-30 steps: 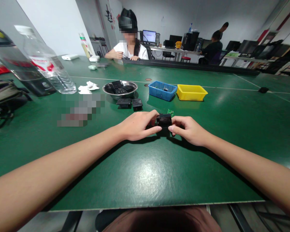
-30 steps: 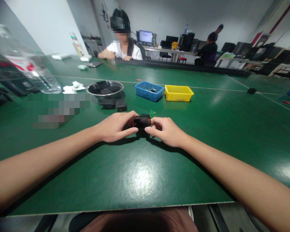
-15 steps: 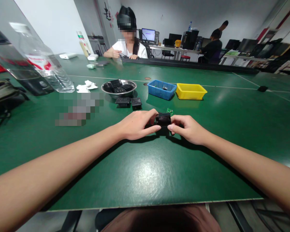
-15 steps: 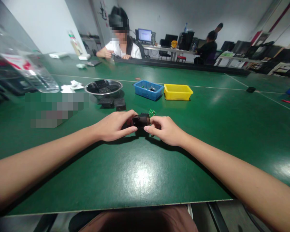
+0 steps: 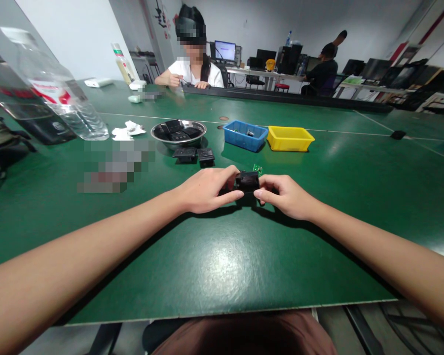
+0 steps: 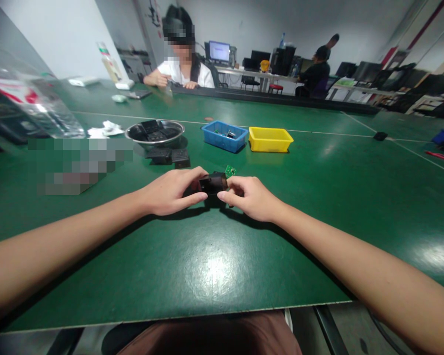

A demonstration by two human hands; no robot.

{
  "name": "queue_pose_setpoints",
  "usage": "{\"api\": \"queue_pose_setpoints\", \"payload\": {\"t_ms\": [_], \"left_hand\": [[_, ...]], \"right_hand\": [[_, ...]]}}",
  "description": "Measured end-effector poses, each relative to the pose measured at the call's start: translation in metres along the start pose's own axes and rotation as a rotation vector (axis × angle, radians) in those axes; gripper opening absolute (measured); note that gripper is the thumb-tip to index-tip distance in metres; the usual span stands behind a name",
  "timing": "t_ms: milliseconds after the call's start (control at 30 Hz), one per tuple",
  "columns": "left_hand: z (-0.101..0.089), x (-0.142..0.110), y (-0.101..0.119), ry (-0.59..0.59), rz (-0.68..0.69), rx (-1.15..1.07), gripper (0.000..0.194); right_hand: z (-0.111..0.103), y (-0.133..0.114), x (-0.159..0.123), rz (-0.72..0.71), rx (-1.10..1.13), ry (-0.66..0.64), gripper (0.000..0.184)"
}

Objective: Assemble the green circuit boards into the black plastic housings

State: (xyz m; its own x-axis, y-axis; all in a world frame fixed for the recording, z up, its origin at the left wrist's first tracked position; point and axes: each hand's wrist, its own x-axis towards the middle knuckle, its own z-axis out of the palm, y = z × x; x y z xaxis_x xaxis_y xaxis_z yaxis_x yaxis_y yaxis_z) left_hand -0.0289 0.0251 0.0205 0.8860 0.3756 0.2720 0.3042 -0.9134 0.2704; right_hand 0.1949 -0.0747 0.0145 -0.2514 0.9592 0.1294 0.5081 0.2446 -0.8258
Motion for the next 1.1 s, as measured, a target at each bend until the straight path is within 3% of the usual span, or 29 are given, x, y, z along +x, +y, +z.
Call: {"api": "queue_pose_setpoints", "payload": {"t_ms": [1100], "left_hand": [[-0.0003, -0.0002, 0.0007, -0.002, 0.003, -0.007, 0.041]], "right_hand": [[0.0002, 0.0005, 0.0001, -0.007, 0.003, 0.003, 0.027]]}}
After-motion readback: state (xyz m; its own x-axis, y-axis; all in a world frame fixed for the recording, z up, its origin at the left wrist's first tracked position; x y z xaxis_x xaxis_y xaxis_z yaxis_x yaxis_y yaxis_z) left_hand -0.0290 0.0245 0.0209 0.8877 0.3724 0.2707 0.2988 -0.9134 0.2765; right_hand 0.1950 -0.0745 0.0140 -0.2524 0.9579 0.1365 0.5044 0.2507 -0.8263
